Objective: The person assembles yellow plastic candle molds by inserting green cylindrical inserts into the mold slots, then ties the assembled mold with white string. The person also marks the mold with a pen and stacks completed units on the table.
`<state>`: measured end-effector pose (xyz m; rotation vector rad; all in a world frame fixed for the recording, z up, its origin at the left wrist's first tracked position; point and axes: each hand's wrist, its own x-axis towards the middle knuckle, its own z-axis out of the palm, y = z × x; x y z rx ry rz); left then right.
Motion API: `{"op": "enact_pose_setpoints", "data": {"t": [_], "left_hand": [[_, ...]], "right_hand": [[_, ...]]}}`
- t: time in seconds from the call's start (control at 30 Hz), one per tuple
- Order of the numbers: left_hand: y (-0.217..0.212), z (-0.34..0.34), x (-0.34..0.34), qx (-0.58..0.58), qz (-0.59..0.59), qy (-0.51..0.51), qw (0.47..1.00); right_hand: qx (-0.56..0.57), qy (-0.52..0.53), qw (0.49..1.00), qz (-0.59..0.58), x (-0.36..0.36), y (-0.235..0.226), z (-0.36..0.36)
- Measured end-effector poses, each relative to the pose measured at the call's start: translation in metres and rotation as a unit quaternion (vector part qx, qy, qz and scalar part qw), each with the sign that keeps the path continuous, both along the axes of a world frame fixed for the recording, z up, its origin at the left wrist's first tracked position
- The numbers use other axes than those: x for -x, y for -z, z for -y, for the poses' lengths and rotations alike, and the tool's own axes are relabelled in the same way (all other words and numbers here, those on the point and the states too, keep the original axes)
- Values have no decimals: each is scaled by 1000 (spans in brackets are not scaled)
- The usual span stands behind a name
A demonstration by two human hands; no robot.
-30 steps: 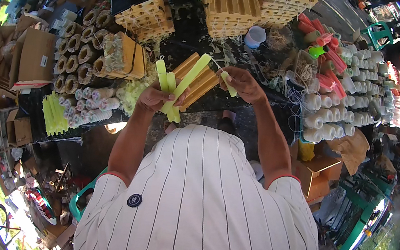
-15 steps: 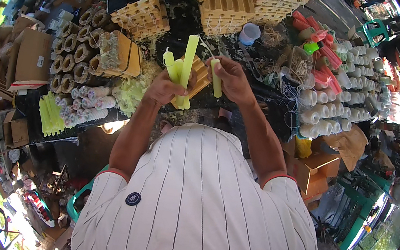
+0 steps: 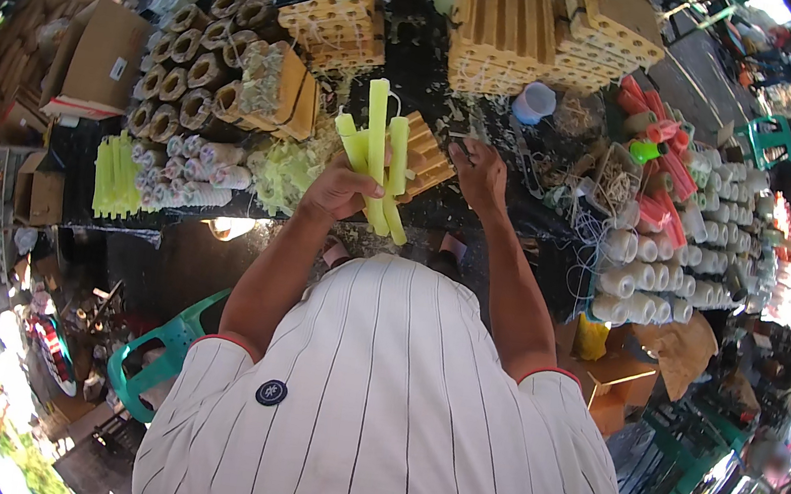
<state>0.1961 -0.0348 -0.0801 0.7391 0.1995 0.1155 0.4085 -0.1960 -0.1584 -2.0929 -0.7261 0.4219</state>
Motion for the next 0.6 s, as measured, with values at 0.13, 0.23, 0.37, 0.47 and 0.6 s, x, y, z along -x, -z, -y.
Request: {"op": "enact_pose_setpoints", "data": {"t": [0.13, 0.23, 0.37, 0.47, 0.6], "left_hand": [[-11, -10, 11, 8, 58, -5, 998], [-17, -11, 16, 55, 72, -17, 996], [-22, -2, 12, 36, 20, -82, 996], [-8, 2, 18, -39, -35, -149, 987], [9, 8, 5, -178, -42, -189, 965]], "right_hand": [[250, -85, 949, 175, -3, 56, 31], [263, -108, 944, 168, -1, 73, 35], [170, -70, 965, 186, 1, 87, 36], [-56, -41, 939, -336, 12, 37, 24], [-201, -136, 831, -501, 39, -28, 23]]}}
